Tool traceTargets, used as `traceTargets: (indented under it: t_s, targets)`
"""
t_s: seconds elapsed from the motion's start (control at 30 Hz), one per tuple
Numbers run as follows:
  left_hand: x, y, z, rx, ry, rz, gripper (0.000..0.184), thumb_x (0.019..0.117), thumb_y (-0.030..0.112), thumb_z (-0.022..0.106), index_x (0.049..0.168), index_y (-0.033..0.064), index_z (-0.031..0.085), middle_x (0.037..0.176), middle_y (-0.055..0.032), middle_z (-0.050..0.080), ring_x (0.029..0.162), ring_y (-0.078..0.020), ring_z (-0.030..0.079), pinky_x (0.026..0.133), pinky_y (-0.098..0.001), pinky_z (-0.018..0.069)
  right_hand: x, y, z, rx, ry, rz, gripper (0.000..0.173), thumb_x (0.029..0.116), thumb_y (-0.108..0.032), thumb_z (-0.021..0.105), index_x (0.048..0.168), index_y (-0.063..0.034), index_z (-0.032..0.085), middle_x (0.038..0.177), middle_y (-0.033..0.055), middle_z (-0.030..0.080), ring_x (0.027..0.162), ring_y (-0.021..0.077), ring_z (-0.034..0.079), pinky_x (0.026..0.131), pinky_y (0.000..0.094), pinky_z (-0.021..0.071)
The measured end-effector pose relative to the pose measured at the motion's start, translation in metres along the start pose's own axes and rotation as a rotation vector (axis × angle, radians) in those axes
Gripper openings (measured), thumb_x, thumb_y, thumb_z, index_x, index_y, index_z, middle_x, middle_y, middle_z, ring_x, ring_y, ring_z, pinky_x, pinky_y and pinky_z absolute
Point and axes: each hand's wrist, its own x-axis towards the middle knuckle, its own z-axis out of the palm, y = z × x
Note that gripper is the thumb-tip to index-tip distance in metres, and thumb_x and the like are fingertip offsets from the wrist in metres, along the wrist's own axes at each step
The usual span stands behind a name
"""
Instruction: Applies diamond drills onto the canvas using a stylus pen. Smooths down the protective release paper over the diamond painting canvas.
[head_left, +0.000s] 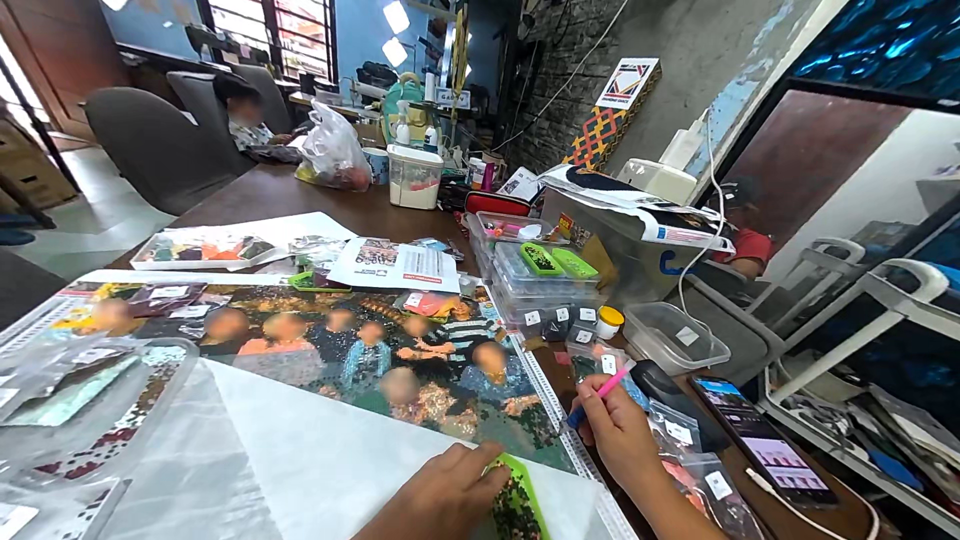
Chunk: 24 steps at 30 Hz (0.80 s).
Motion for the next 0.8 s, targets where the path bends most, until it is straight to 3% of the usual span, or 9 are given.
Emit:
traceTargets:
  t_s: [0.4, 0.63, 0.8]
  targets:
    - [-0.001, 0.0, 0.001, -0.015, 0.023, 0.001, 0.073, 0.0862, 0.048, 0.076, 0.133, -0.0063, 0.062, 0.143, -0.0273, 0.056, 0.115, -0.044, 0.062, 0.094, -0.0535, 0.0521, 0.0, 0.001, 0.0, -0.06, -0.024, -0.018, 0.022, 0.1045, -0.018, 0.044, 0.101, -0.0027, 0.059, 0.075, -0.0026, 0.063, 0.055, 0.0007, 0.055, 0.051, 0.0179, 0.0476]
    - [-0.001, -0.002, 0.003, 0.017, 0.034, 0.024, 0.074, 0.0871, 0.051, 0.074, 0.133, -0.0055, 0.062, 0.142, -0.0267, 0.056, 0.114, -0.0431, 0.063, 0.094, -0.0517, 0.0525, 0.0, 0.011, -0.002, -0.191, -0.078, -0.313, 0.03, 0.1066, -0.025, 0.043, 0.1, -0.0026, 0.062, 0.071, -0.001, 0.059, 0.055, 0.0009, 0.052, 0.052, 0.0187, 0.0467]
    - [0.0, -0.002, 0.004, 0.043, 0.056, 0.044, 0.075, 0.086, 0.052, 0.074, 0.131, -0.0062, 0.063, 0.14, -0.0271, 0.058, 0.111, -0.0425, 0.064, 0.091, -0.0509, 0.0537, -0.007, 0.0, 0.001, -0.109, -0.015, -0.398, 0.033, 0.1091, -0.032, 0.043, 0.1, -0.0046, 0.06, 0.075, -0.0022, 0.062, 0.058, -0.0027, 0.054, 0.053, 0.0148, 0.0475]
